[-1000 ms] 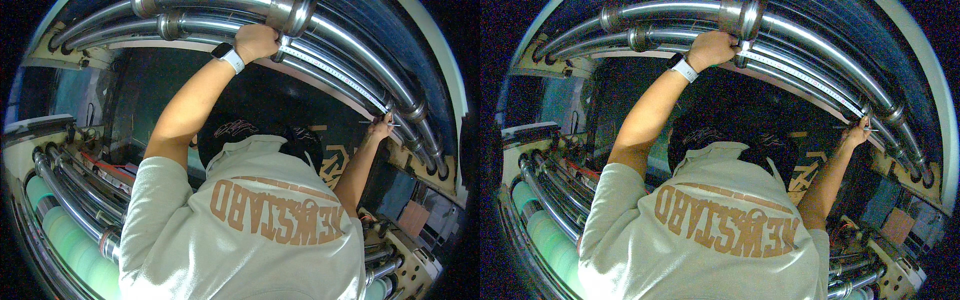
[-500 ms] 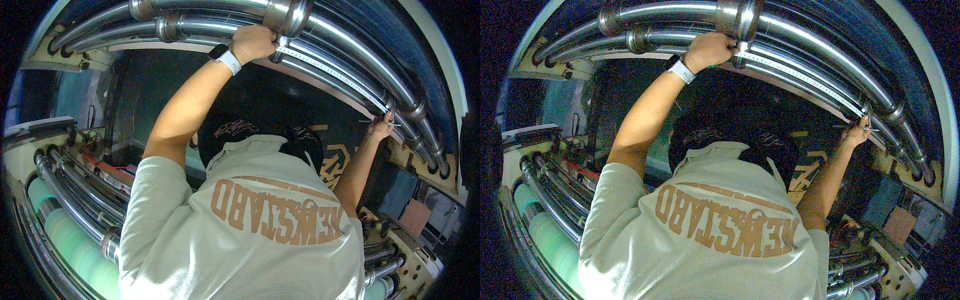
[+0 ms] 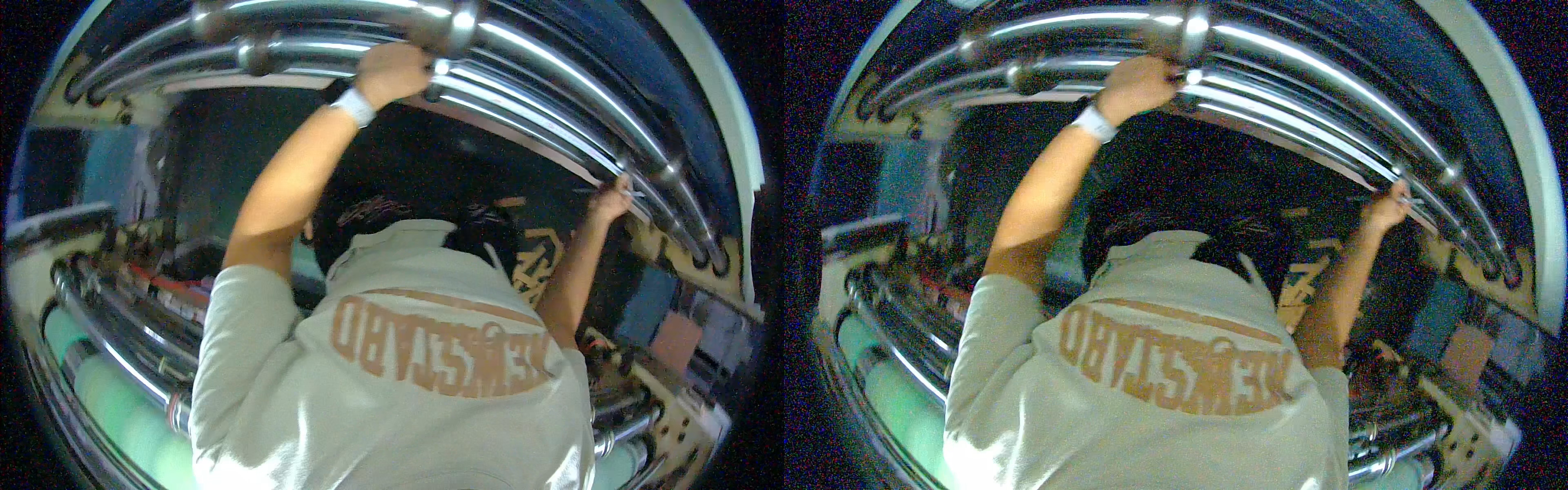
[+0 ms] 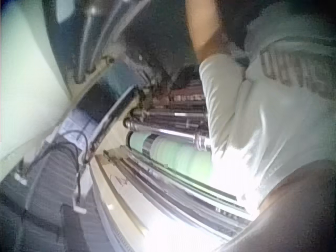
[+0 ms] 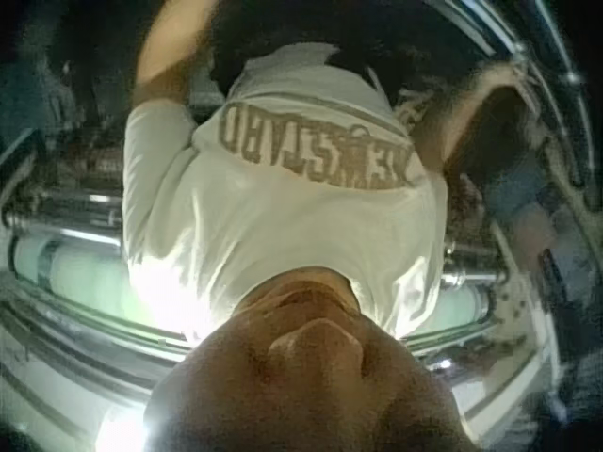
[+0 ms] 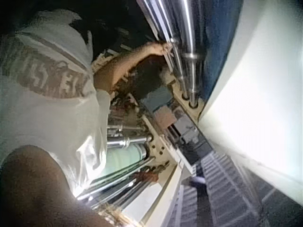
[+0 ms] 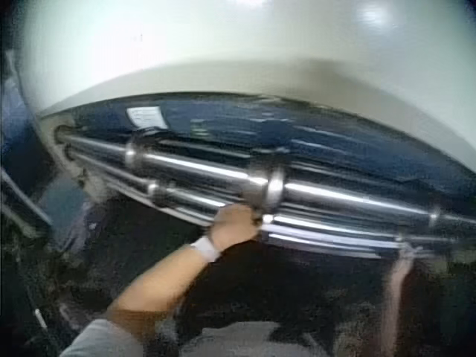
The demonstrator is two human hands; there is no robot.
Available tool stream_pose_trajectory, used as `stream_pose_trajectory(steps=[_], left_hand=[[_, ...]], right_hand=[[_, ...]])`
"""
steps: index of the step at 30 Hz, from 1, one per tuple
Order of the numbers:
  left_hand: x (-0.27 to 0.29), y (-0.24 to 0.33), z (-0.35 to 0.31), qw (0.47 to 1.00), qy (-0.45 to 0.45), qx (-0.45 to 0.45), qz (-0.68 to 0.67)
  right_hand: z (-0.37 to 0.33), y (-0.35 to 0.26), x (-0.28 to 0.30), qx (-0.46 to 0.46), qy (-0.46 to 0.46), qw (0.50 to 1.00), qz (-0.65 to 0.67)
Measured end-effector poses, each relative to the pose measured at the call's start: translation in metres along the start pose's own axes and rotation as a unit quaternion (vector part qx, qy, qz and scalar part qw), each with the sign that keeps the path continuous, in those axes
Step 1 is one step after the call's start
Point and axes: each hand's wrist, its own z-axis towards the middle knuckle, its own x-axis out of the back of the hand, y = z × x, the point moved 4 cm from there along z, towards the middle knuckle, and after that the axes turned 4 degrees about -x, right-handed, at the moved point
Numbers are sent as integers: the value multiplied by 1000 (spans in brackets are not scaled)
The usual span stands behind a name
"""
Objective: The person uses a tape measure to measure the diameter and circumference of several large metal rollers on a machine. They repeatedly extend the tape, wrap it around the rollers, and read the measurements while standing in a workshop.
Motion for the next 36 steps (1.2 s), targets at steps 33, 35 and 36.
stream_pose_trajectory(steps=[33, 35, 36], left_hand=[[-136, -147, -244, 938, -256, 209, -104], [-144, -145, -239, 952, -249, 166, -64], [-154, -150, -231, 956, -256, 134, -52]], right_hand=[[24, -63, 56, 182, -282, 722, -605], [20, -82, 37, 211, -302, 665, -649], [21, -86, 36, 249, -312, 651, -646]])
